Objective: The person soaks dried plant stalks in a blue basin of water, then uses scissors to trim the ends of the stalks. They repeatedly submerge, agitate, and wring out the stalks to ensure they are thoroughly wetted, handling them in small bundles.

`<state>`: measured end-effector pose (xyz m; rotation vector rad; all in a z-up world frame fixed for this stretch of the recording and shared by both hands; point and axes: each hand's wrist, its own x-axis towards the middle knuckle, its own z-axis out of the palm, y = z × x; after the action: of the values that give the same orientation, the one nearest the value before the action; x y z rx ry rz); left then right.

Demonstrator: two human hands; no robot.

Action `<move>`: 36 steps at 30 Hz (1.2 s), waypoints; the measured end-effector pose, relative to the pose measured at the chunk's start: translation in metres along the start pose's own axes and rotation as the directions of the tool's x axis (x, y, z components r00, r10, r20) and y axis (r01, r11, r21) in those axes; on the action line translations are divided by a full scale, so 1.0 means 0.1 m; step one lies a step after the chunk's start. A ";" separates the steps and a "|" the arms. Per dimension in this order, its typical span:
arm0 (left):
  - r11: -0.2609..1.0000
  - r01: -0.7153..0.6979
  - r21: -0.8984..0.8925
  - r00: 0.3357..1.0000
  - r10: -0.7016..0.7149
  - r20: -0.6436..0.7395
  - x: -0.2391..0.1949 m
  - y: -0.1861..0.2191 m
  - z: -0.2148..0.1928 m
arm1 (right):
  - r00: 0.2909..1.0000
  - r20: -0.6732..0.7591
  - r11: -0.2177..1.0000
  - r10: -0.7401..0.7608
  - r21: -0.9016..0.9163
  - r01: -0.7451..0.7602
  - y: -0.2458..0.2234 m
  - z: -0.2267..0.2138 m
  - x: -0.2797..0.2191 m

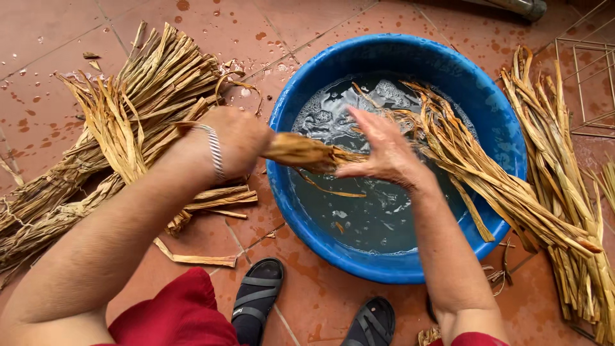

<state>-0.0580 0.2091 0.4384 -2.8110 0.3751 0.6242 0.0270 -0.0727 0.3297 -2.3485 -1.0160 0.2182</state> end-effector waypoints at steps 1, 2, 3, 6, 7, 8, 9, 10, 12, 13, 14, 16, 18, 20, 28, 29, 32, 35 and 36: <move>0.998 -0.045 -0.034 0.998 0.044 -0.034 0.04 0.13 0.01 | 0.988 0.018 0.939 -0.154 0.313 0.141 -0.23 0.01 0.08; 0.994 -0.089 -0.065 0.994 0.085 -0.070 0.08 0.23 0.00 | 0.952 -0.013 0.764 -0.304 0.594 0.252 -0.43 0.03 0.16; 0.990 -0.124 -0.065 0.990 0.119 -0.077 0.13 0.30 -0.04 | 0.933 -0.056 0.764 -0.355 0.558 0.324 -0.59 0.05 0.20; 0.987 -0.151 -0.060 0.989 0.151 -0.002 0.22 0.38 -0.12 | 0.963 0.030 0.714 -0.267 0.677 0.177 -0.84 0.21 0.16; 0.992 -0.112 -0.052 0.990 0.116 0.081 0.26 0.34 -0.15 | 0.965 0.239 0.599 -0.104 0.790 -0.131 -0.84 0.30 0.13; 0.996 -0.075 -0.043 0.983 0.081 0.162 0.30 0.29 -0.15 | 0.885 0.466 0.417 0.014 0.802 -0.428 -0.79 0.40 0.10; 0.999 -0.036 -0.029 0.997 0.038 0.060 0.35 0.24 -0.11 | 0.892 0.452 0.382 0.011 0.823 -0.421 -0.67 0.49 0.09; 1.000 -0.001 -0.021 0.999 0.000 -0.040 0.40 0.21 -0.03 | 0.897 0.442 0.343 0.011 0.841 -0.418 -0.49 0.58 0.05; 0.999 0.030 -0.012 0.958 -0.032 -0.285 0.52 0.10 0.17 | 0.893 0.448 0.205 0.044 0.871 -0.447 -0.08 0.77 -0.06; 1.000 0.028 -0.009 0.905 -0.030 -0.424 0.57 0.02 0.28 | 0.882 0.466 0.104 0.076 0.876 -0.471 0.14 0.86 -0.13; 0.999 0.031 -0.005 0.833 -0.029 -0.552 0.64 -0.03 0.37 | 0.869 0.484 0.000 0.102 0.874 -0.486 0.32 0.97 -0.17; 0.985 -0.022 -0.169 0.951 -0.032 -0.309 0.79 0.05 0.54 | 0.747 0.578 -0.031 0.329 0.797 -0.603 0.64 1.17 -0.18; 0.961 -0.083 -0.263 0.989 0.048 -0.137 0.97 0.19 0.73 | 0.608 0.626 -0.035 0.489 0.711 -0.703 0.93 1.39 -0.20; 0.952 -0.139 -0.275 0.990 0.140 -0.014 1.20 0.40 1.00 | 0.492 0.634 0.002 0.597 0.612 -0.791 1.22 1.68 -0.24; 0.987 -0.120 -0.107 0.979 0.136 0.155 1.97 1.25 2.66 | 0.616 0.517 0.401 0.595 0.473 -0.785 1.76 2.19 -0.34; 0.980 -0.166 -0.110 0.960 0.186 0.209 1.99 1.35 2.77 | 0.580 0.509 0.373 0.636 0.456 -0.808 1.78 2.06 -0.32; 0.961 -0.216 -0.173 0.913 0.262 0.313 2.06 1.56 2.83 | 0.537 0.180 0.425 0.824 0.432 -0.796 1.72 1.84 -0.30; 0.977 -0.069 -0.200 0.957 0.122 0.262 2.16 1.45 2.74 | 0.599 0.520 0.332 0.609 0.519 -0.788 1.57 1.90 -0.34; 0.991 -0.027 -0.133 0.980 0.053 0.193 2.18 1.37 2.74 | 0.580 0.459 0.341 0.673 0.503 -0.794 1.57 1.92 -0.33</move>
<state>-0.0117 0.1153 0.0770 -2.8346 0.3654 0.9586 0.0330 -0.0994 0.0814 -1.9026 0.2223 0.9872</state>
